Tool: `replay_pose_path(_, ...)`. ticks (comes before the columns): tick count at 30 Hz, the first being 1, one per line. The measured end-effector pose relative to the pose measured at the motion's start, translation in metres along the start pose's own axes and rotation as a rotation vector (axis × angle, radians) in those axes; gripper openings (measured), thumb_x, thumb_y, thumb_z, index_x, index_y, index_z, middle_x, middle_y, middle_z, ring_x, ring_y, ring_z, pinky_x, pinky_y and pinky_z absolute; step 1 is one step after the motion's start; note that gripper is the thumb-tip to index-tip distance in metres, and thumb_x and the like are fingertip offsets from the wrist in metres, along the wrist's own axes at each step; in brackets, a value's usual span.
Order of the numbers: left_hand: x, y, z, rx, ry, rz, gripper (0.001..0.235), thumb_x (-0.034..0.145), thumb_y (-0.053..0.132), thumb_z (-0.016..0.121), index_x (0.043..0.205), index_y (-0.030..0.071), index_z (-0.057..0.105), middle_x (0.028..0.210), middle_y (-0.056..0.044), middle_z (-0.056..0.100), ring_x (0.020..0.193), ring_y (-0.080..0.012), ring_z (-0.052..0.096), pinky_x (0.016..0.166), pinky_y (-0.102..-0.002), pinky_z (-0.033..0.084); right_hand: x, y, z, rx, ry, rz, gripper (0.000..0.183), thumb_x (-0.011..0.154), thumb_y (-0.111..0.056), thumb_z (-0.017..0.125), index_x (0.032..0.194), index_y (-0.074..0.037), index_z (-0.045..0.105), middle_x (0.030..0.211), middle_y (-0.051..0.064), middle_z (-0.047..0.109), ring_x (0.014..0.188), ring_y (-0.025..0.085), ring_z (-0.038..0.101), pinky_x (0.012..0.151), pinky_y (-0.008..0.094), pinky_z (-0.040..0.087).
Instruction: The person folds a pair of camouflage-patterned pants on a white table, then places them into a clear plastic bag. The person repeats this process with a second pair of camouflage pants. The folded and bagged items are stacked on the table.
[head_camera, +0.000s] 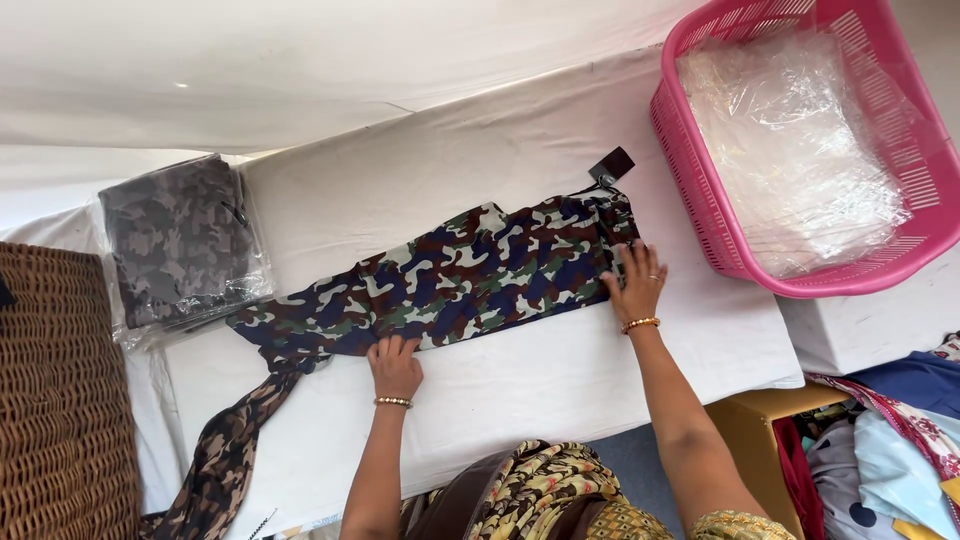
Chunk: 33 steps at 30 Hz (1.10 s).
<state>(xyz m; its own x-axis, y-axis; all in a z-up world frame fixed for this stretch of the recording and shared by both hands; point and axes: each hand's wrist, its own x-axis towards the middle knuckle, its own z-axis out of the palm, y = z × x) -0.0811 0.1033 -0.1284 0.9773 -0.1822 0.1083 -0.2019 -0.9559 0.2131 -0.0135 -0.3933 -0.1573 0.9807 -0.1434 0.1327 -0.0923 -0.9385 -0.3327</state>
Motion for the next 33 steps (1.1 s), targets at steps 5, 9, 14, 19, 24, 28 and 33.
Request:
replay_pose_path(5,0.028,0.017,-0.016,-0.097,-0.098,0.055,0.047,0.075,0.009,0.069,0.12,0.02,0.069,0.114,-0.004,0.059,0.115,-0.0243,0.053,0.104,-0.045,0.038,0.033,0.015,0.001,0.287,0.124,0.649,0.073,0.094,-0.041,0.075,0.155,-0.013,0.047,0.147,0.016,0.054,0.139,0.035,0.046,0.12,0.048,0.036)
replay_pose_path(9,0.033,0.007,-0.022,-0.154,-0.21,0.154,0.055,0.07,0.006,0.07,0.123,0.018,0.07,0.114,-0.007,0.059,0.111,-0.0254,0.052,0.097,-0.048,0.036,0.056,0.034,-0.01,0.316,-0.209,0.716,0.064,0.076,-0.033,0.087,0.134,-0.013,0.065,0.13,0.016,0.067,0.114,0.031,0.067,0.099,0.041,0.052)
replay_pose_path(14,0.005,-0.026,0.028,-0.08,-0.22,0.241,0.049,0.08,0.003,0.066,0.126,0.02,0.071,0.111,0.0,0.063,0.113,-0.0231,0.056,0.097,-0.039,0.044,0.066,0.043,-0.038,0.46,-0.179,0.606,0.058,0.075,-0.031,0.087,0.127,-0.009,0.072,0.114,0.014,0.079,0.102,0.027,0.076,0.093,0.039,0.058)
replay_pose_path(19,0.03,0.011,-0.022,-0.262,-0.204,0.207,0.037,0.071,0.011,0.068,0.108,0.012,0.073,0.1,-0.004,0.063,0.102,-0.0263,0.059,0.087,-0.043,0.046,0.054,0.002,-0.065,-0.101,-0.073,0.418,0.077,0.063,-0.021,0.091,0.134,-0.012,0.063,0.13,0.017,0.062,0.119,0.043,0.052,0.087,0.051,0.048)
replay_pose_path(24,0.115,0.101,0.004,-0.383,0.121,0.229,0.029,0.093,0.019,0.063,0.121,0.012,0.065,0.122,-0.009,0.06,0.121,-0.0292,0.053,0.108,-0.049,0.038,0.063,-0.098,-0.002,0.098,0.109,-0.136,0.063,0.095,-0.033,0.068,0.151,-0.016,0.046,0.156,0.009,0.039,0.148,0.03,0.03,0.122,0.053,0.022)
replay_pose_path(28,0.166,0.154,0.054,-0.331,-0.003,0.171,0.059,0.104,0.029,0.05,0.161,0.025,0.038,0.172,-0.007,0.031,0.158,-0.0289,0.027,0.127,-0.055,0.018,0.058,-0.155,0.04,-0.485,-0.184,-0.604,0.077,0.102,-0.051,0.051,0.167,-0.02,0.024,0.174,0.003,0.013,0.16,0.023,0.007,0.124,0.056,0.003)
replay_pose_path(33,0.129,0.026,0.053,0.084,-0.316,-0.281,0.075,0.102,0.064,0.037,0.164,0.037,0.004,0.173,0.002,-0.006,0.16,-0.026,-0.004,0.123,-0.065,0.0,0.074,-0.046,0.018,-0.148,-0.276,-0.15,0.072,0.101,-0.062,0.031,0.163,-0.031,0.015,0.173,-0.005,0.002,0.159,0.019,0.0,0.125,0.057,0.0)
